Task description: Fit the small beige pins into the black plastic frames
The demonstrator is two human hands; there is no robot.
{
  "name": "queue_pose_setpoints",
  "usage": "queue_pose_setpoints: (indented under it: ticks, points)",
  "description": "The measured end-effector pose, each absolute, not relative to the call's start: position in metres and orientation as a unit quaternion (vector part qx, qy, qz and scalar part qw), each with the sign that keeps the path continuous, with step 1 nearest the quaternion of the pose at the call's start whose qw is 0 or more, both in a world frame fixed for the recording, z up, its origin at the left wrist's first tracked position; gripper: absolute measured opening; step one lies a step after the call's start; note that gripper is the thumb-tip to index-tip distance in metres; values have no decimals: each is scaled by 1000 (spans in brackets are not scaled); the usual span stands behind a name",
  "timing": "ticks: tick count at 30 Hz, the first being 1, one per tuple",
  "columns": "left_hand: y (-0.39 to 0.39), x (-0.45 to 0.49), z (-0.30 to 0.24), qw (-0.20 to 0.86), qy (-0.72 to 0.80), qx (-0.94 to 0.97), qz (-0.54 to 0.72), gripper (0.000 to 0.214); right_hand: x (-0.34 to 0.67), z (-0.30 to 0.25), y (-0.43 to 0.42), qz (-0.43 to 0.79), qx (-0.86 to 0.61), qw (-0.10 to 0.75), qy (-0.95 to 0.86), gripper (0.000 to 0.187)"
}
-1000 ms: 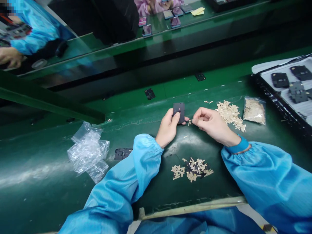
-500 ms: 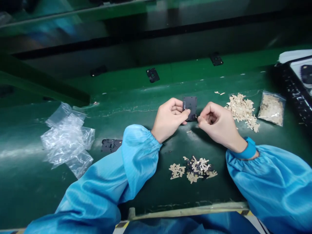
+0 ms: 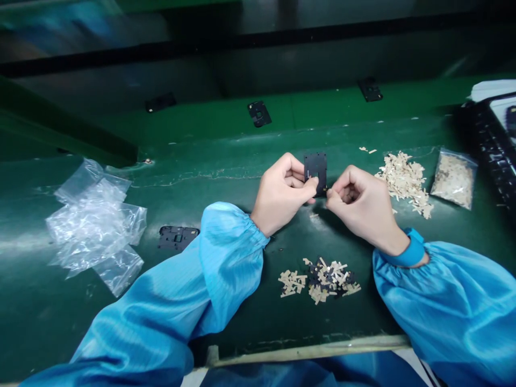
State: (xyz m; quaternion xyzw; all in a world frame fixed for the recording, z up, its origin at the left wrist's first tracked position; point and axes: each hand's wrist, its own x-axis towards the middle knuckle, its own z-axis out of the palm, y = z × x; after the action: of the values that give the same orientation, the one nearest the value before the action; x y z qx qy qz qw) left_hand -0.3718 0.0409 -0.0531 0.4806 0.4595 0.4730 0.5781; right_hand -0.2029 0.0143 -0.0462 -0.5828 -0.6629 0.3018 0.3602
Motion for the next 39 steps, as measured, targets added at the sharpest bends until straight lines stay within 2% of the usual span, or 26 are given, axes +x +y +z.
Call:
queue_pose_setpoints:
  ticks: [7, 18, 39]
  points:
    - [41, -373, -54, 574, 456, 491, 471, 27, -204, -47, 14, 312, -581, 365, -658, 23]
    - [41, -374, -53, 591, 444, 472, 481, 26, -200, -43, 17, 415, -564, 379, -605, 16]
    - [42, -374, -54, 594, 440, 465, 488, 25, -201, -41, 19, 415, -580, 382, -588, 22]
